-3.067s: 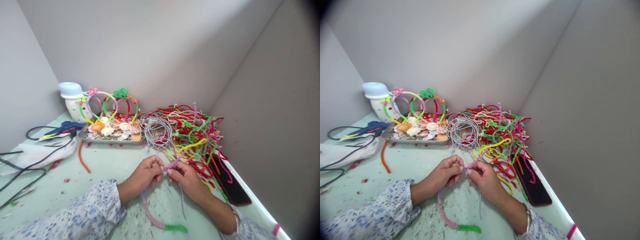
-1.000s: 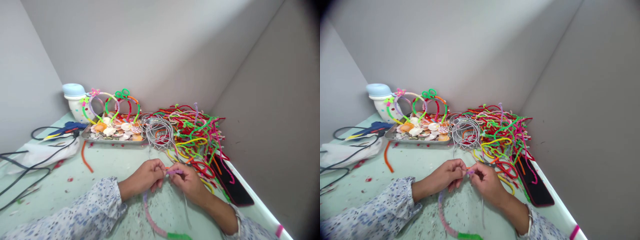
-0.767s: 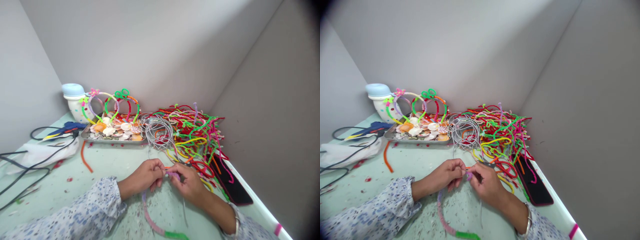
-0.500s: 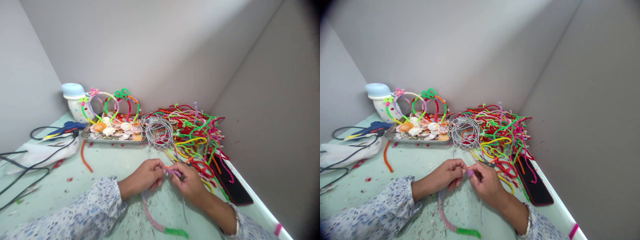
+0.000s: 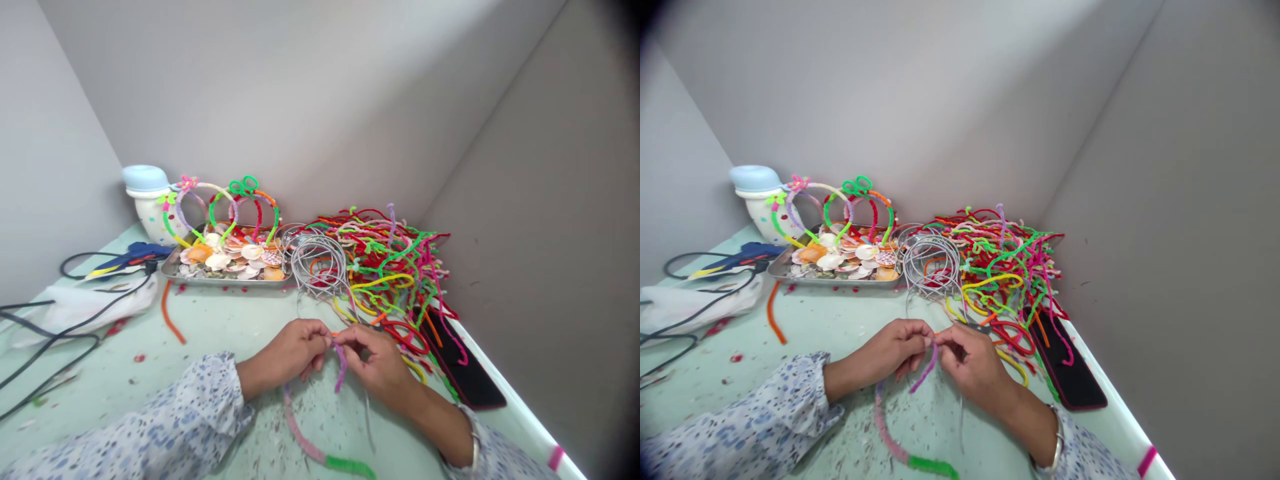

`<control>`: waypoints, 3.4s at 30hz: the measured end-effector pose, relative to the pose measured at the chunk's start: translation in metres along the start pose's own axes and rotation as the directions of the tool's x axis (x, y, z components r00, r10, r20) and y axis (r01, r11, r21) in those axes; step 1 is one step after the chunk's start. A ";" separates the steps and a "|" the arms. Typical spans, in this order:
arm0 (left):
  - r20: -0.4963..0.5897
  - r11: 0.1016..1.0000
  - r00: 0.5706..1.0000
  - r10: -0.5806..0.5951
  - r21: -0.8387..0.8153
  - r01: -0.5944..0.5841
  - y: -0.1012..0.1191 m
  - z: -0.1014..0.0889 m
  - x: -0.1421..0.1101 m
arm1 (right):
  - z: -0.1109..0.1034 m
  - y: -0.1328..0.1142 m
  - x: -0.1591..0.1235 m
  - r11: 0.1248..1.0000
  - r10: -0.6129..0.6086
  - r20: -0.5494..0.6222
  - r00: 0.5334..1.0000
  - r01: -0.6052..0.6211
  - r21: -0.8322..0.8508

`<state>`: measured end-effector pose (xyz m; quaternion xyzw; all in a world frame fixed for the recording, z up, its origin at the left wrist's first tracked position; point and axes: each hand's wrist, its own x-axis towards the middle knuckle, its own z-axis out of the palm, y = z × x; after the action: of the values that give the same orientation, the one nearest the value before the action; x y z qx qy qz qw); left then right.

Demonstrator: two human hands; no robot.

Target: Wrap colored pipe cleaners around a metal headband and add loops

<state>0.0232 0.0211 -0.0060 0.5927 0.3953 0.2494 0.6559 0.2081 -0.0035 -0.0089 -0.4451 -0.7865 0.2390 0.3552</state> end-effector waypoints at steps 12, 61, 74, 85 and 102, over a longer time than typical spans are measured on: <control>-0.011 0.999 1.000 -0.019 -0.032 0.019 0.002 0.001 0.000 | -0.005 0.001 0.002 0.964 -0.207 0.071 0.976 0.215 -0.155; 0.031 0.996 0.999 0.028 -0.088 -0.025 -0.005 0.001 0.001 | -0.008 -0.010 0.009 0.932 0.249 0.288 0.925 -0.309 0.187; 0.053 0.993 0.998 0.020 -0.113 -0.014 -0.006 0.000 0.002 | -0.007 -0.005 0.005 0.954 -0.057 0.207 0.977 0.115 -0.278; 0.051 0.992 0.998 0.021 -0.125 -0.014 -0.006 -0.001 0.001 | -0.009 -0.008 0.001 0.955 -0.094 0.164 0.982 0.135 -0.264; 0.051 0.993 0.998 0.036 -0.116 -0.030 -0.007 0.000 0.001 | -0.002 -0.010 0.000 0.692 -0.255 0.192 0.948 0.318 -0.649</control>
<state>0.0232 0.0206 -0.0133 0.5667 0.3528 0.2669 0.6951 0.2039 -0.0083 -0.0005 -0.4039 -0.8935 -0.0999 0.1691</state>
